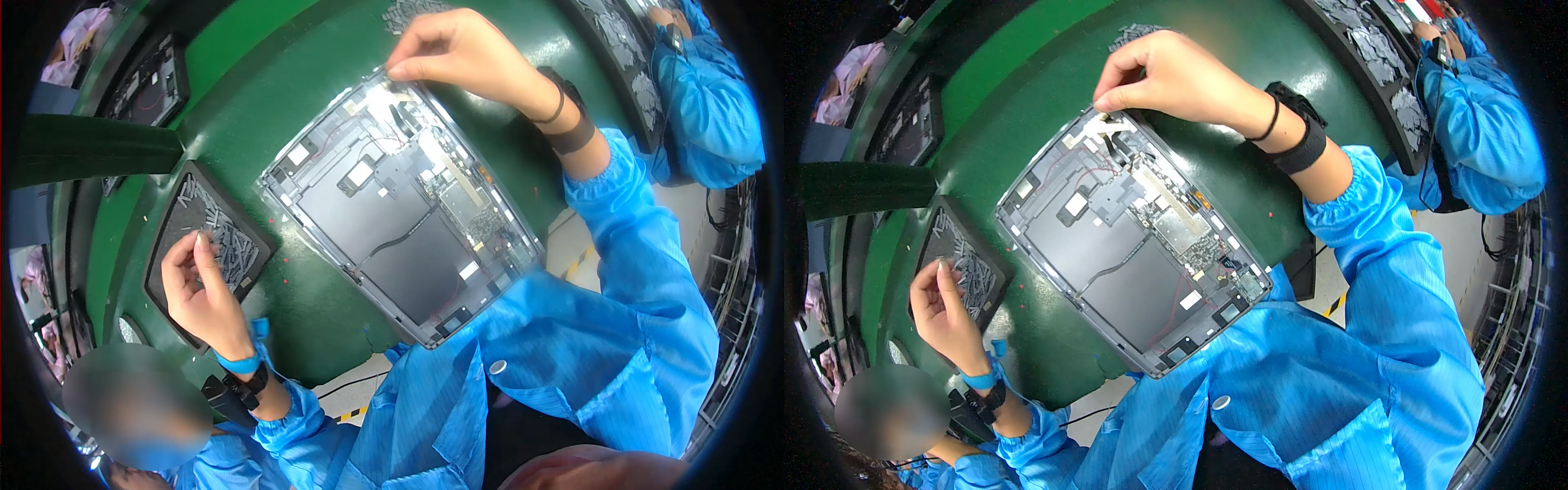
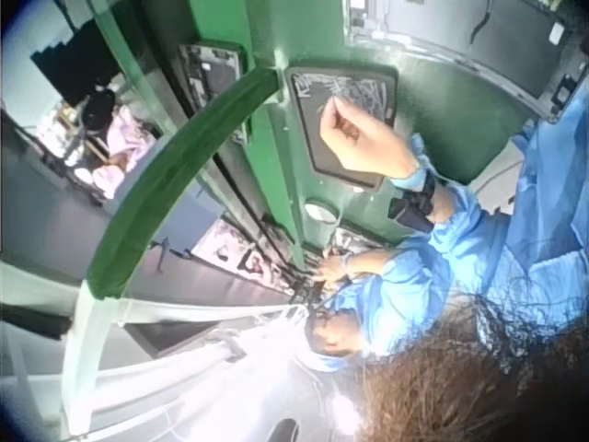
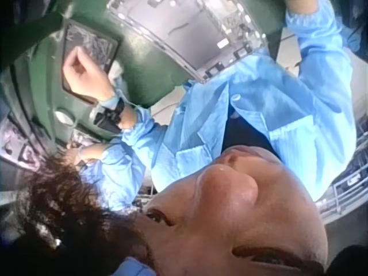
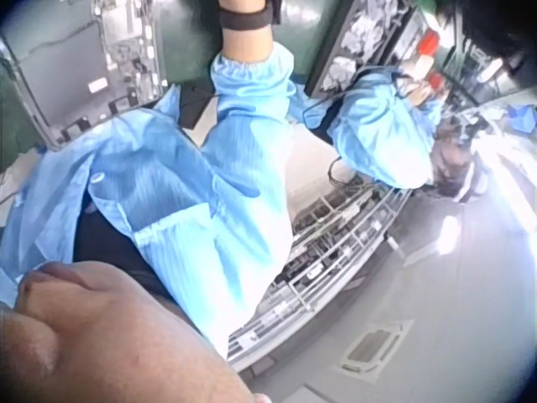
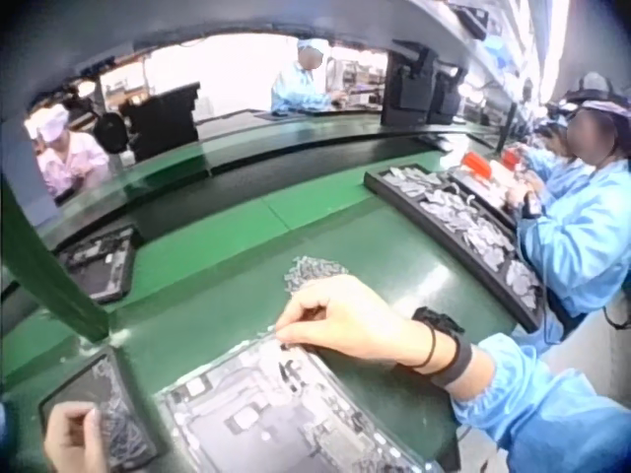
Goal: Assembling and inspecting internal components of tablet-like electronic devices on a factory assembly line.
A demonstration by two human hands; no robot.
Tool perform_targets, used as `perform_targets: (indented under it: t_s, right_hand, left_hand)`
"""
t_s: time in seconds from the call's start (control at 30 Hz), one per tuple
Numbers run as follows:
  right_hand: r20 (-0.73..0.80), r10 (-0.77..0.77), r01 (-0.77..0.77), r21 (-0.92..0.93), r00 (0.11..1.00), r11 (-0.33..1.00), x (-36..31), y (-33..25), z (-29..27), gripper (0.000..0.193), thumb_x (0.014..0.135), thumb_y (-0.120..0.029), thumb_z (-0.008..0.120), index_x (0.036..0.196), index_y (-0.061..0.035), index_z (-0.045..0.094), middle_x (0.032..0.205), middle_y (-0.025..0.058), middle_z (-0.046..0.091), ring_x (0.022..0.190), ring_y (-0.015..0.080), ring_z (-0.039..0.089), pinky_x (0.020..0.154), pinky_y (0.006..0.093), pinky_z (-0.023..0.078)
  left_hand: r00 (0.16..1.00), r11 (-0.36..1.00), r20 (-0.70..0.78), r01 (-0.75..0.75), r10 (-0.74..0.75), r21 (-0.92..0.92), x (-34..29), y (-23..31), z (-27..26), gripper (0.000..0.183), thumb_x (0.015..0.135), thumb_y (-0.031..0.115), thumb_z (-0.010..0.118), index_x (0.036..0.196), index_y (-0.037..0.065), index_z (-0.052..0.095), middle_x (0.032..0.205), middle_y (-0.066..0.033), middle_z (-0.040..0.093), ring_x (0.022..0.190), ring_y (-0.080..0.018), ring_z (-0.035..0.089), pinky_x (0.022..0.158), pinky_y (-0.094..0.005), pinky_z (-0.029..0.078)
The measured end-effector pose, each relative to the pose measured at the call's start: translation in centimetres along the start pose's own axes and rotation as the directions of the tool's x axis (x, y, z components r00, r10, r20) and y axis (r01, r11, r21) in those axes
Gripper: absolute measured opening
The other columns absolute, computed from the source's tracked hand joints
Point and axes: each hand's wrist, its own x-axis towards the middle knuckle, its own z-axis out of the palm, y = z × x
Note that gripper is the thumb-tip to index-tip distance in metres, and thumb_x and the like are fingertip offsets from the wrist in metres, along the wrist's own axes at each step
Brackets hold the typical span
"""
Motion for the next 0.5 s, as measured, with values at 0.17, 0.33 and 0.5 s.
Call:
perform_targets:
  t_s: [0.17, 0.33, 0.5]
  right_hand:
    - [0.049, 0.021, -0.016, -0.113, 0.999, 0.993, 0.4, 1.2, 0.5, 0.016, 0.081, -0.016, 0.072, 0.081, -0.0005, 0.07, 0.074, 0.0032, 0.067, 0.069, 0.008, 0.06, 0.066, 0.0234, 0.049]
    - [0.021, 0.031, -0.032, 0.025, 0.999, 0.999, 0.4, 1.9, 1.3, 0.019, 0.083, -0.015, 0.07, 0.093, 0.0, 0.066, 0.073, 0.0019, 0.065, 0.066, 0.007, 0.057, 0.06, 0.0235, 0.046]
    - [0.033, 0.168, -0.17, 0.067, 0.985, 0.983, 0.2, 1.4, 1.3, 0.02, 0.083, -0.016, 0.065, 0.097, -0.0017, 0.065, 0.068, 0.0029, 0.062, 0.064, 0.0092, 0.058, 0.057, 0.0265, 0.046]
  left_hand:
    - [0.947, 0.743, 0.318, 0.244, -0.045, -0.623, -1.9, 6.1, 4.3, 0.012, 0.092, 0.002, 0.059, 0.103, -0.002, 0.057, 0.088, -0.0109, 0.067, 0.073, -0.0116, 0.064, 0.061, -0.02, 0.049]
    - [0.879, 0.606, 0.47, 0.415, -0.074, -0.679, -2.4, 6.7, 6.6, 0.013, 0.091, 0.003, 0.061, 0.103, -0.002, 0.058, 0.085, -0.0089, 0.066, 0.07, -0.01, 0.061, 0.058, -0.0189, 0.048]
    - [0.938, 0.684, 0.339, 0.298, -0.079, -0.666, -3.2, 6.8, 7.2, 0.014, 0.091, 0.003, 0.061, 0.103, -0.003, 0.058, 0.084, -0.0096, 0.066, 0.07, -0.0105, 0.062, 0.057, -0.0194, 0.048]
